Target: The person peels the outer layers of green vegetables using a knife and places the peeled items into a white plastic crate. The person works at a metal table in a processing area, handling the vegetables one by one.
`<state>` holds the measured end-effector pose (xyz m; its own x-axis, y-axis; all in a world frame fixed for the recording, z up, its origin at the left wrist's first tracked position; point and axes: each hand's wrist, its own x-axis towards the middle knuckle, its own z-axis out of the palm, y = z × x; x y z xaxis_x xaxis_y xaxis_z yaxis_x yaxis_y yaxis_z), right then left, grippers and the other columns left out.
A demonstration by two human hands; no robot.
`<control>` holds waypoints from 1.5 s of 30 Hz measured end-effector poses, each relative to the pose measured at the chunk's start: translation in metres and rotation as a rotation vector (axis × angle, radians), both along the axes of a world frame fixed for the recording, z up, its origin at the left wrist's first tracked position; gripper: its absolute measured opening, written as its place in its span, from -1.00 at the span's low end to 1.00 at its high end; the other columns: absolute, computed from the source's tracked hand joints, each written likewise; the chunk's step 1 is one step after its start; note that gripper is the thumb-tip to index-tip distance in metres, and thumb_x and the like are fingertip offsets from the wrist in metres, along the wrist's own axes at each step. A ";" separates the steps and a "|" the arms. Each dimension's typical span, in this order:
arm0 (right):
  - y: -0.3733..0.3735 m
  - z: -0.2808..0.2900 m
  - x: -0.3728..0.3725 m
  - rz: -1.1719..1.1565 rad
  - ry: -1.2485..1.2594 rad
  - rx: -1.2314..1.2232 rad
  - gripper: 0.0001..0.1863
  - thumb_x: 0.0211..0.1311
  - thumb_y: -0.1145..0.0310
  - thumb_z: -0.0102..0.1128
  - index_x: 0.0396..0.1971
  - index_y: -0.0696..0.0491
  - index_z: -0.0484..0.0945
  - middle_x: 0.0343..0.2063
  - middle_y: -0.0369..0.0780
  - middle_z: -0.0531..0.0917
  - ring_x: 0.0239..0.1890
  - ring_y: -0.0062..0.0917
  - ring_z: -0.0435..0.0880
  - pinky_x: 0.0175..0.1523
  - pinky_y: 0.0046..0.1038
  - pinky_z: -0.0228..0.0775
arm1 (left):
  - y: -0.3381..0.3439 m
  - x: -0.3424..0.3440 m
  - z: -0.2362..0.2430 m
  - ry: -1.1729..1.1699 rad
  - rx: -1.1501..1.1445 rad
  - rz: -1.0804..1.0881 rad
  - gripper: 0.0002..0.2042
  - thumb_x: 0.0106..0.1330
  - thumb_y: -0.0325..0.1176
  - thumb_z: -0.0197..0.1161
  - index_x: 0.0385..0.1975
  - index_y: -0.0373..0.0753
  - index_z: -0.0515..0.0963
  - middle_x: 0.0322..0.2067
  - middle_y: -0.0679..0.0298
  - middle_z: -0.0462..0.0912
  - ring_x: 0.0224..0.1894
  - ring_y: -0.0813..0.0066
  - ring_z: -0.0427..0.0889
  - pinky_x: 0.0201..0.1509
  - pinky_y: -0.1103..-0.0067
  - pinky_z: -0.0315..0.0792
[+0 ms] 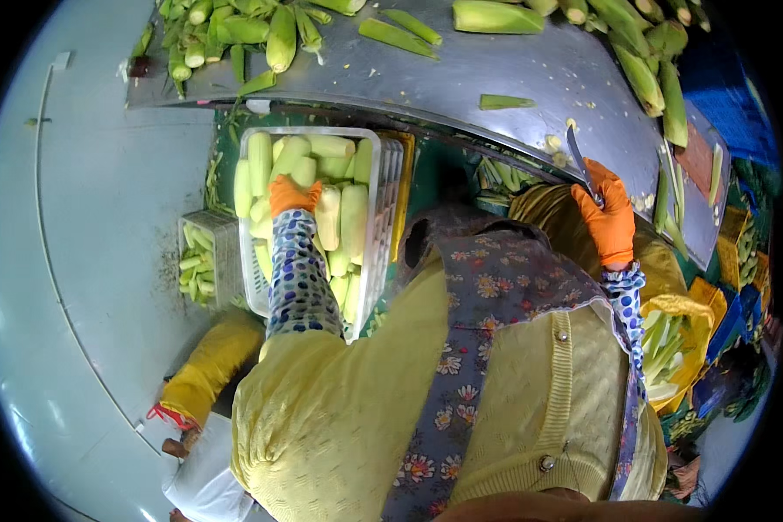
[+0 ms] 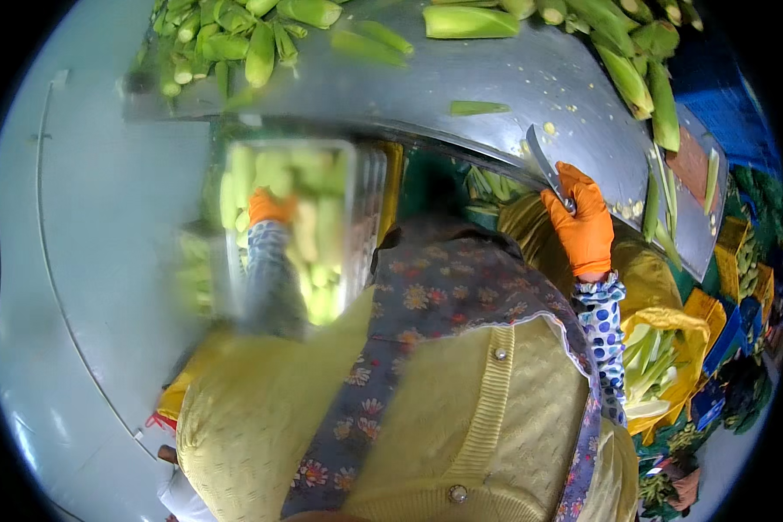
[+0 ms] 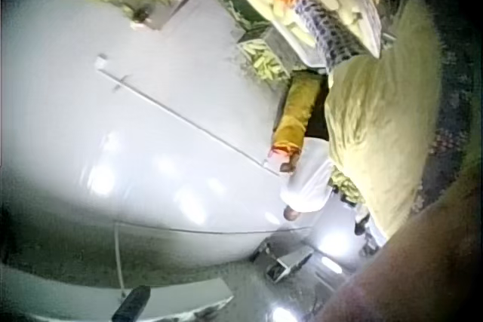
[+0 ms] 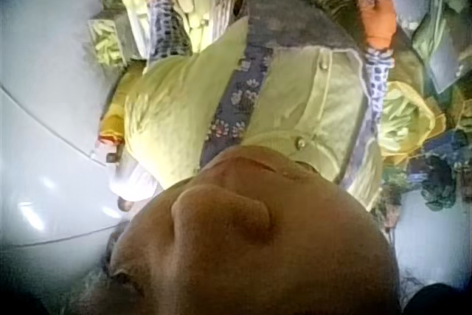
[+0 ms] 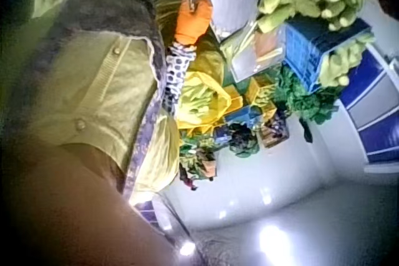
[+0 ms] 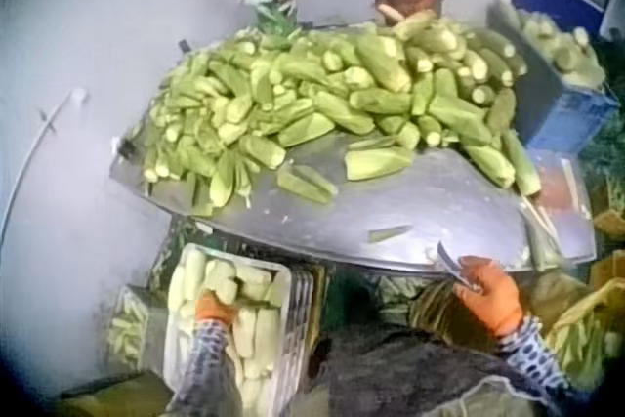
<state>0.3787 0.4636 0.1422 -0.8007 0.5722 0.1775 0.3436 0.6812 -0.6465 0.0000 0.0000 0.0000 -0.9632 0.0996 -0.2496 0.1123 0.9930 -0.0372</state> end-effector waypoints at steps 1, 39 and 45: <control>-0.001 0.001 0.003 -0.003 -0.005 -0.014 -0.63 0.22 0.42 0.48 0.02 0.12 0.67 0.13 -0.13 0.68 0.05 -0.38 0.66 0.06 -0.49 0.49 | -0.005 0.013 -0.001 0.031 0.010 -0.101 -0.34 0.25 0.01 0.43 0.32 -0.09 0.43 0.17 -0.02 0.57 0.23 0.03 0.53 0.33 0.25 0.42; -0.040 0.077 -0.073 0.443 -0.219 -0.003 -0.69 0.26 0.20 0.37 -0.09 0.04 0.70 0.07 -0.17 0.71 0.07 -0.23 0.68 0.16 -0.30 0.54 | -0.082 0.306 0.053 0.308 0.604 0.433 -0.62 0.40 -0.34 0.27 0.17 -0.33 0.54 -0.04 0.02 0.62 -0.15 0.24 0.58 -0.05 0.39 0.50; -0.042 0.073 -0.039 0.285 -0.171 0.061 -0.72 0.24 0.23 0.40 -0.09 -0.01 0.72 -0.07 -0.21 0.73 -0.08 -0.26 0.71 0.00 -0.33 0.59 | 0.167 0.130 0.145 0.349 1.105 -0.442 -0.66 0.29 -0.40 0.38 0.05 -0.32 0.64 -0.20 -0.02 0.71 -0.16 -0.01 0.69 -0.01 0.27 0.57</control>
<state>0.3392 0.4219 0.2155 -0.9482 0.3132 0.0539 0.2334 0.8014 -0.5507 0.1298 0.1667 0.1449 -0.7913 0.4267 0.4379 0.5979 0.3901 0.7003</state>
